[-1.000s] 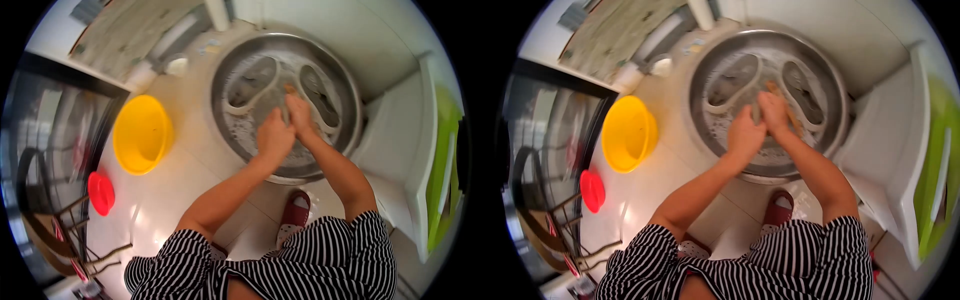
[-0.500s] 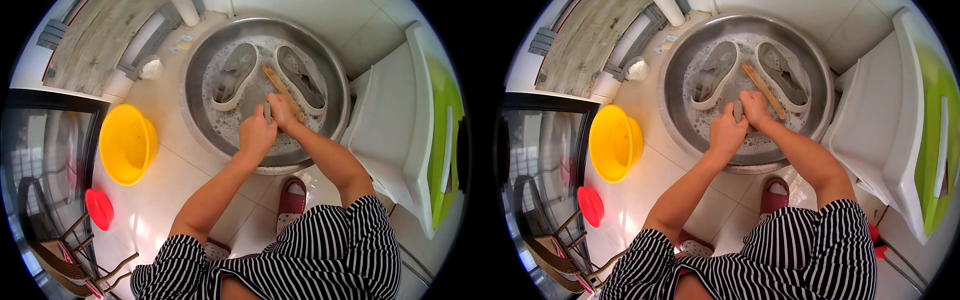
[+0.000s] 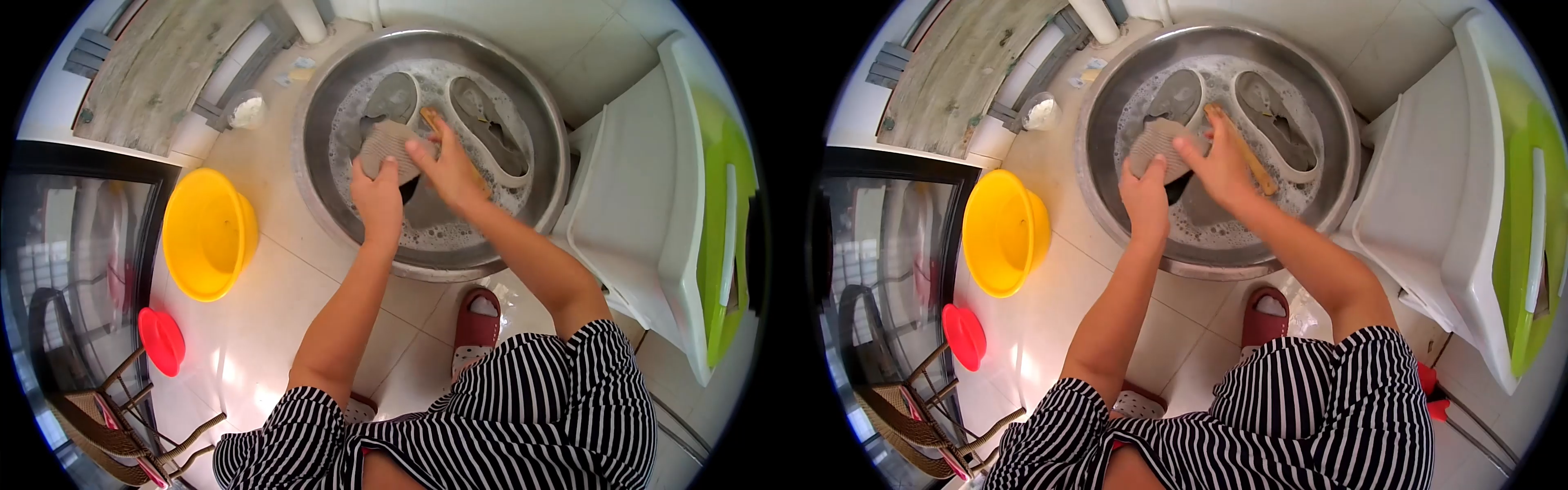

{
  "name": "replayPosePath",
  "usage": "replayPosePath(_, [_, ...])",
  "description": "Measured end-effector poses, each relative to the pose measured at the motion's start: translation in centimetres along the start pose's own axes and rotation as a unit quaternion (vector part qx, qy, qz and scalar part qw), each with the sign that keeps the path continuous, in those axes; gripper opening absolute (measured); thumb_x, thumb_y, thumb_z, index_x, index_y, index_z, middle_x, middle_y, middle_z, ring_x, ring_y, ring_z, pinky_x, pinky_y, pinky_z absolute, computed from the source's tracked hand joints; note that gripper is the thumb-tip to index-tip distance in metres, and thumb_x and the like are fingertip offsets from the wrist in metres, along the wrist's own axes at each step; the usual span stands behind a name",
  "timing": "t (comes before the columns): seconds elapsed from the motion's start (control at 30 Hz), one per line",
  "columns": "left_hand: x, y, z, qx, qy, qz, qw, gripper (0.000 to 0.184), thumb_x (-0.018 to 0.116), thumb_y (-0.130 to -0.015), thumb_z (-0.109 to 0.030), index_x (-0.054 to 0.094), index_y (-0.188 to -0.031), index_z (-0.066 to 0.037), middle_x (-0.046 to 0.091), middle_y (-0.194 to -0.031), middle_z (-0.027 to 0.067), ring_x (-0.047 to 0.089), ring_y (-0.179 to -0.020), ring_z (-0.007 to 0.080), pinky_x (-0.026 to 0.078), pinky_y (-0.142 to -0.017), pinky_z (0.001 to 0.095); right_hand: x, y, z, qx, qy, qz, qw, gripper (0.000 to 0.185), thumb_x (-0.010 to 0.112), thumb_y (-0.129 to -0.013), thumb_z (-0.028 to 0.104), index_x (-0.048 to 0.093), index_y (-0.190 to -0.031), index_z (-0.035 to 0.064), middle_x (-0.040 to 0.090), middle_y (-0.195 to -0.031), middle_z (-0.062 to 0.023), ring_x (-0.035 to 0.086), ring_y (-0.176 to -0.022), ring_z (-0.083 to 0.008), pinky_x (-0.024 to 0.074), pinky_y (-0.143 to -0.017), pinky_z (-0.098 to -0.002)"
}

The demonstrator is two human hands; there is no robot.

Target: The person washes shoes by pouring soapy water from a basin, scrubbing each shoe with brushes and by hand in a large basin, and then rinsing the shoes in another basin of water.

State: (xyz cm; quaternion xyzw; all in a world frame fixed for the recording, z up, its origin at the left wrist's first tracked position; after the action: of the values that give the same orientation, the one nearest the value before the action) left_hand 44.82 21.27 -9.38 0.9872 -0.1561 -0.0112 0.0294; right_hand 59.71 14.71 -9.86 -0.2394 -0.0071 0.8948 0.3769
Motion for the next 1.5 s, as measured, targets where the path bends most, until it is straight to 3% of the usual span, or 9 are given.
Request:
replayPosePath(0.1, [0.2,0.1,-1.1,-0.012,-0.035,-0.013,0.999,0.034,0.059,-0.085,-0.016,0.054,-0.113,0.004,0.063,-0.104,0.0176,0.059,-0.094,0.0276,0.045,-0.085,0.0356,1.8,2.6,-0.9,0.254,-0.192,0.056,0.946,0.059,0.052,-0.091,0.044,0.041,-0.118,-0.0069,0.061,-0.089,-0.0149,0.059,-0.087,-0.0292,0.0439,-0.081,-0.0381])
replayPosePath(0.33, [-0.1,1.0,0.0,-0.065,0.12,-0.001,0.991,0.034,0.061,-0.085,-0.016,0.055,-0.111,0.005,0.061,-0.106,0.0126,0.057,-0.098,0.0205,0.044,-0.086,0.031,-0.4,0.7,-1.9,0.115,-0.11,0.001,0.987,0.05,0.046,-0.094,0.044,0.047,-0.115,-0.0016,0.057,-0.079,-0.012,0.058,-0.079,-0.0203,0.0471,-0.069,-0.033])
replayPosePath(0.63, [-2.8,-0.9,1.4,-0.226,0.122,0.164,0.952,0.046,0.062,-0.086,-0.031,0.056,-0.115,0.005,0.061,-0.11,0.0097,0.058,-0.098,0.0178,0.045,-0.085,0.0304,3.4,2.1,3.0,0.067,-0.048,0.313,0.946,0.048,0.054,-0.093,0.027,0.044,-0.132,0.0015,0.06,-0.098,-0.0087,0.059,-0.074,-0.014,0.0516,-0.058,-0.0272])
replayPosePath(0.8, [-4.0,-1.2,0.5,-0.188,0.19,0.195,0.944,0.076,0.042,-0.09,-0.062,0.037,-0.136,-0.001,0.039,-0.14,0.0121,0.048,-0.12,0.0259,0.044,-0.095,0.0402,-2.2,-2.5,5.1,0.198,-0.34,0.057,0.918,0.033,0.053,-0.091,0.026,0.059,-0.094,-0.0061,0.062,-0.072,-0.0123,0.06,-0.05,-0.0222,0.0471,-0.042,-0.0306])
replayPosePath(1.0, [-5.6,-1.2,1.1,-0.213,0.09,0.176,0.957,0.044,0.049,-0.094,-0.022,0.041,-0.131,0.0,0.052,-0.127,0.0174,0.055,-0.11,0.0256,0.045,-0.092,0.0352,-17.3,-6.5,16.2,-0.068,-0.432,-0.177,0.882,0.038,0.051,-0.094,0.037,0.057,-0.079,0.0021,0.057,-0.064,-0.0064,0.055,-0.046,-0.0173,0.0401,-0.041,-0.0279])
replayPosePath(1.17, [-5.1,-0.3,1.9,-0.256,0.109,0.178,0.944,0.04,0.051,-0.091,-0.016,0.044,-0.128,-0.001,0.054,-0.124,0.0161,0.056,-0.108,0.0247,0.047,-0.09,0.034,-29.7,-2.6,18.8,-0.196,-0.549,-0.467,0.665,0.04,0.045,-0.096,0.042,0.056,-0.107,0.0054,0.064,-0.088,-0.004,0.061,-0.074,-0.0129,0.046,-0.058,-0.023])
replayPosePath(1.2, [-5.0,-0.2,2.1,-0.264,0.11,0.182,0.941,0.04,0.051,-0.09,-0.015,0.045,-0.127,-0.002,0.054,-0.124,0.0152,0.057,-0.107,0.0249,0.048,-0.088,0.0335,-30.1,-3.7,19.1,-0.211,-0.805,-0.188,0.522,0.037,0.045,-0.097,0.038,0.054,-0.107,0.0035,0.062,-0.095,-0.0061,0.06,-0.082,-0.0139,0.0489,-0.065,-0.0248])
replayPosePath(1.27, [-4.7,0.2,2.3,-0.272,0.101,0.192,0.938,0.039,0.051,-0.09,-0.015,0.045,-0.127,-0.002,0.055,-0.122,0.0154,0.058,-0.106,0.0252,0.048,-0.088,0.0338,-35.2,-0.6,17.0,-0.29,-0.573,-0.547,0.536,0.036,0.045,-0.098,0.034,0.051,-0.114,0.0015,0.058,-0.105,-0.01,0.057,-0.091,-0.0183,0.0504,-0.079,-0.0295])
replayPosePath(1.5, [-5.3,1.4,2.8,-0.304,0.078,0.166,0.935,0.033,0.054,-0.088,-0.011,0.05,-0.12,-0.001,0.061,-0.111,0.0135,0.062,-0.098,0.0228,0.051,-0.083,0.0325,-31.9,-2.1,19.6,-0.404,-0.42,-0.418,0.697,0.047,0.039,-0.097,0.027,0.035,-0.137,0.0024,0.046,-0.128,-0.0202,0.049,-0.116,-0.0305,0.0413,-0.101,-0.04])
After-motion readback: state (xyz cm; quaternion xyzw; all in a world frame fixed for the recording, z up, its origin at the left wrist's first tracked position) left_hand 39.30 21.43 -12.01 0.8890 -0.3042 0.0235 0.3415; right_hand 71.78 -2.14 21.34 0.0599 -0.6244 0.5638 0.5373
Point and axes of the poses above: each hand's wrist, its own y-axis away from the middle knuckle, its own x-axis out of the palm, z = x × y, the point moved 10 cm from there along -y, towards the middle knuckle
